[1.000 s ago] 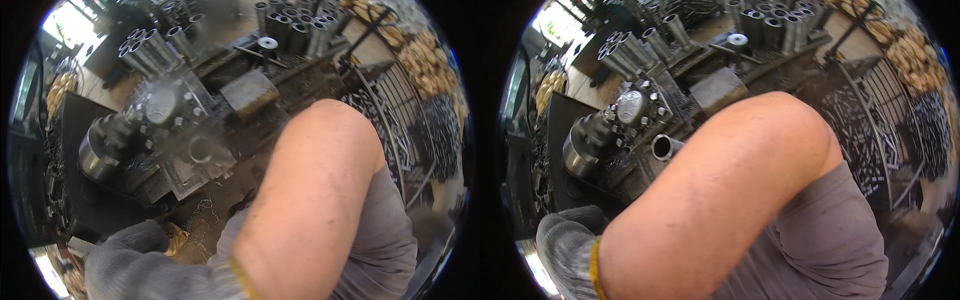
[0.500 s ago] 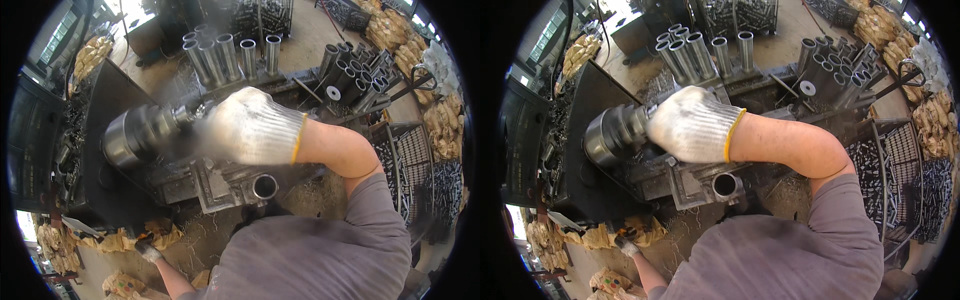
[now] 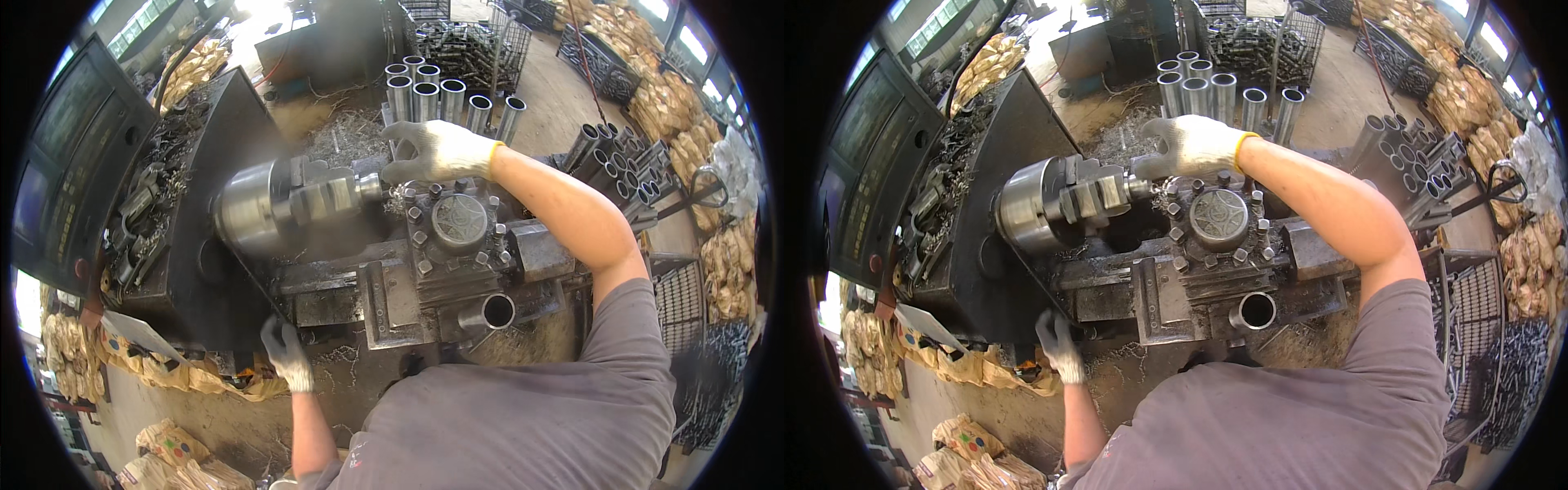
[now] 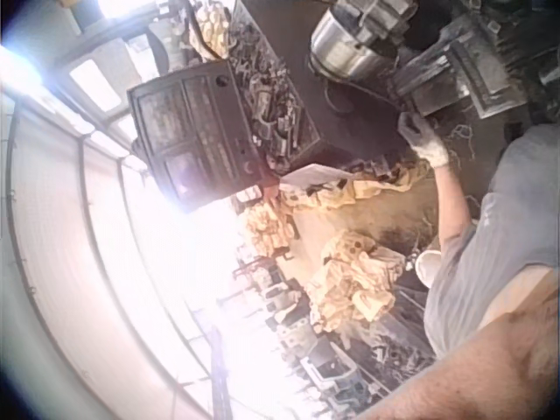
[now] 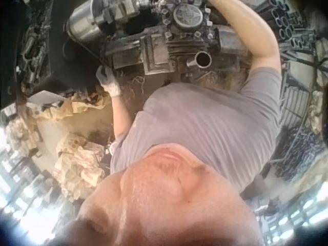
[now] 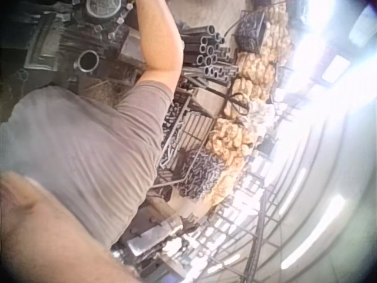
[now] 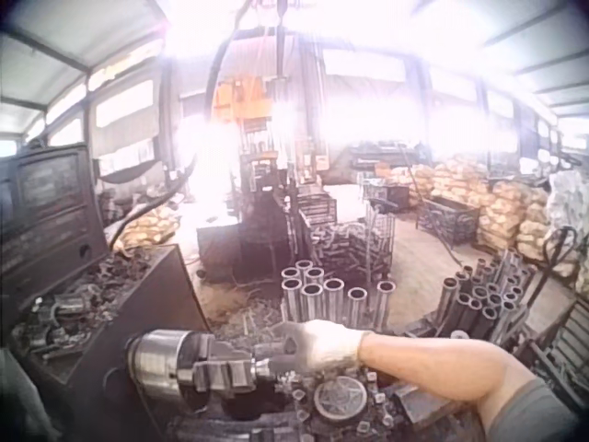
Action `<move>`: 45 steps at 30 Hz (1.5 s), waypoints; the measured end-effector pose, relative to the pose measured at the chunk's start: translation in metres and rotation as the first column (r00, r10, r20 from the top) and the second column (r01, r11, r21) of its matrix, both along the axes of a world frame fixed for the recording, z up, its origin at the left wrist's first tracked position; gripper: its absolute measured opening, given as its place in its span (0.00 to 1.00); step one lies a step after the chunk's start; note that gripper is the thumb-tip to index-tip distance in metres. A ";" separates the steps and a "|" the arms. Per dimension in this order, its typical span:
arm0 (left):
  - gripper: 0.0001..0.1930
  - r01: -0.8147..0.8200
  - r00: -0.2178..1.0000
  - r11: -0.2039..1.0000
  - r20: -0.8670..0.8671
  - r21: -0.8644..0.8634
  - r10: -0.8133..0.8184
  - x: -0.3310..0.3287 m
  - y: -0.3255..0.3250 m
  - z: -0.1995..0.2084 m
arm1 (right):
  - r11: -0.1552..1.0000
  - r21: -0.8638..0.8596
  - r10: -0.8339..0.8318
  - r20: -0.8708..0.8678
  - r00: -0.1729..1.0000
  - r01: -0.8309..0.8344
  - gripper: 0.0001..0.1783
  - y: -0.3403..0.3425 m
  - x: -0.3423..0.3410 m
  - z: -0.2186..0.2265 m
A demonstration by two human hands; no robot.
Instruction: The person operates a metal turning lathe, repeatedly loading cylindrical metal tubes into the chuck, securing them, and removing finished parts. They also handle large sacks, pouring their contents into a bucket, and place processed metal pieces into a wire basket.
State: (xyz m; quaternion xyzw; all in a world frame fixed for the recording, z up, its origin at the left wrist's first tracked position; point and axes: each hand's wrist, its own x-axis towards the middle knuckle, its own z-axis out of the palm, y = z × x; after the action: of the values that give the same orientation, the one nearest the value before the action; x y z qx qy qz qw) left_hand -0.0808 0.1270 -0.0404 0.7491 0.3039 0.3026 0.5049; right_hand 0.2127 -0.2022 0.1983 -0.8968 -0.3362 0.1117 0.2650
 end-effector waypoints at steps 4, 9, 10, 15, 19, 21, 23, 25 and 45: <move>0.34 0.184 0.964 0.679 0.003 0.711 -0.265 0.081 0.001 0.079 | 0.951 -0.306 -0.076 -0.111 0.991 0.039 0.53 0.028 0.045 -0.036; 0.59 0.360 0.915 0.350 -0.256 0.864 -0.311 0.158 0.015 0.113 | 0.824 -0.456 0.157 -0.388 0.908 -0.338 0.44 0.071 0.054 -0.070; 0.59 0.375 0.914 0.314 -0.291 0.872 -0.283 0.167 0.016 0.115 | 0.830 -0.472 0.142 -0.337 0.931 -0.298 0.39 0.068 0.059 -0.079; 0.59 0.299 0.942 0.227 -0.249 0.927 -0.224 0.185 0.041 0.091 | 0.936 0.283 -0.020 -0.551 0.834 0.209 0.11 0.027 0.045 -0.051; 0.58 0.277 0.953 0.225 -0.236 0.934 -0.193 0.182 0.040 0.087 | 0.685 0.722 -0.433 0.292 0.853 0.100 0.09 0.044 0.029 0.000; 0.57 0.248 0.956 0.219 -0.201 0.944 -0.215 0.188 0.035 0.087 | 0.652 0.645 -0.418 0.745 0.520 -0.399 0.09 0.074 0.065 -0.001; 0.57 0.212 0.950 0.201 -0.154 0.956 -0.270 0.199 0.028 0.086 | 0.902 -0.421 0.120 0.459 0.880 0.097 0.13 0.077 0.119 -0.032; 0.56 0.218 0.955 0.214 -0.163 0.952 -0.248 0.191 0.033 0.093 | 0.980 0.093 0.113 0.461 0.880 -0.175 0.14 0.076 0.126 -0.065; 0.35 0.959 0.280 0.249 -0.313 0.136 -0.908 0.067 -0.245 0.076 | 0.884 -0.362 0.234 -0.206 0.950 -0.296 0.24 0.096 0.104 -0.127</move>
State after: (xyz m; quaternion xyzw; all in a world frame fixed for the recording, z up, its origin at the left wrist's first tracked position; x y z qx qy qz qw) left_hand -0.0134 -0.1180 0.0353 0.8709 -0.2087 -0.0798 0.4377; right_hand 0.3171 -0.1059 0.0711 -0.8653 -0.4051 0.2813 0.0896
